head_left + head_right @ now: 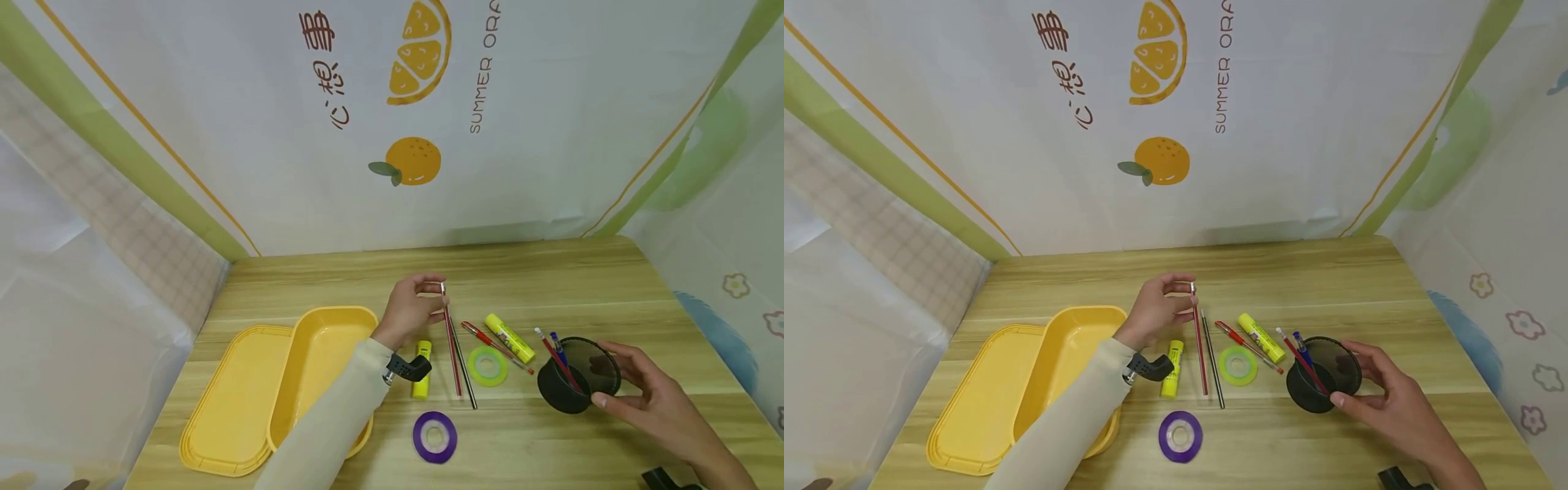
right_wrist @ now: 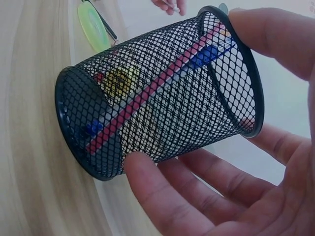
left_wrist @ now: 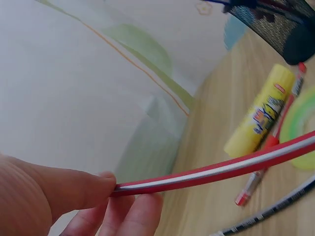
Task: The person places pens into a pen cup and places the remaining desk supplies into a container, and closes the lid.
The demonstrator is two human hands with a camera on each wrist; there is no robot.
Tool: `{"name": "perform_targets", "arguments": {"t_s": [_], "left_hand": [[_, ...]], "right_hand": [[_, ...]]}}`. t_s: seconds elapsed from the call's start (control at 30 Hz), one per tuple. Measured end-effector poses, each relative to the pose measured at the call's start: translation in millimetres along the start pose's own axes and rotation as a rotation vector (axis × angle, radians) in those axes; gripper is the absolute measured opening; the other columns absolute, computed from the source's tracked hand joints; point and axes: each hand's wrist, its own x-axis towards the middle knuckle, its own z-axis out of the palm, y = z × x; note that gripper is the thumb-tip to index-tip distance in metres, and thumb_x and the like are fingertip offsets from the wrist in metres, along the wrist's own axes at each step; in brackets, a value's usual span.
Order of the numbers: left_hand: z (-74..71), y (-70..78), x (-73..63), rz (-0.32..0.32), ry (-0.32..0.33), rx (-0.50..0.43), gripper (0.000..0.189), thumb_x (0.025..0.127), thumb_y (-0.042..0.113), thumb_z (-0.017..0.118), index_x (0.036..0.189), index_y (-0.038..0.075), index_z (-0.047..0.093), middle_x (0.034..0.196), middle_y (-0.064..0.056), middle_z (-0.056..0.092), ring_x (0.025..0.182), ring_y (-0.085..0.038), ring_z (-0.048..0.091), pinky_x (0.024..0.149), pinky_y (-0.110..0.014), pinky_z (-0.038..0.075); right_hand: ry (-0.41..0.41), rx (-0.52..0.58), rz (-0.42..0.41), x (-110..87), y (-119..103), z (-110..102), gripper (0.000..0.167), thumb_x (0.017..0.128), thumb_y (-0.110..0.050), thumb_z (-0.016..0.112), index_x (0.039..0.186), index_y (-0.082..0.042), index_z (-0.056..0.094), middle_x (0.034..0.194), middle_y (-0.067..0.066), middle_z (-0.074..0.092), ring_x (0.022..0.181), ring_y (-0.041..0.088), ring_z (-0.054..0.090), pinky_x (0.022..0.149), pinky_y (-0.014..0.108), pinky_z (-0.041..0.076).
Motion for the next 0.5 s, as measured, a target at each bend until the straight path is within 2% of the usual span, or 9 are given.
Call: {"name": "perform_targets", "arguments": {"t_s": [0.2, 0.27, 0.5], "left_hand": [[-1.5, 12.6, -7.1, 0.032, -0.004, -0.068, 0.04, 0.099, 0.0, 0.071, 0.136, 0.011, 0.067, 0.134, -0.021, 0.063, 0.1, -0.026, 0.075, 0.082, -0.037, 0.066], [-1.8, 16.4, -9.7, 0.053, -0.005, -0.094, 0.04, 0.099, -0.001, 0.07, 0.137, 0.01, 0.066, 0.135, -0.022, 0.062, 0.1, -0.025, 0.075, 0.083, -0.037, 0.066], [0.8, 27.2, -18.8, 0.096, 0.024, -0.162, 0.043, 0.097, -0.003, 0.071, 0.137, 0.011, 0.065, 0.125, -0.016, 0.064, 0.093, -0.016, 0.074, 0.083, -0.039, 0.066]], "right_hand": [[-0.003, 0.008, 0.004, -0.1, 1.1, 0.1, 0.076, 0.096, 0.0, 0.075, 0.161, -0.011, 0.038, 0.13, -0.012, 0.064, 0.116, -0.01, 0.062, 0.072, 0.031, 0.065], [-0.003, 0.006, 0.006, 0.2, 1.2, 0.1, 0.076, 0.096, 0.0, 0.075, 0.161, -0.011, 0.038, 0.13, -0.012, 0.063, 0.115, -0.01, 0.062, 0.072, 0.03, 0.065], [0.001, 0.001, 0.006, 1.0, 0.3, 0.2, 0.076, 0.095, -0.001, 0.076, 0.161, -0.011, 0.039, 0.13, -0.012, 0.063, 0.115, -0.01, 0.062, 0.072, 0.03, 0.065]]}}
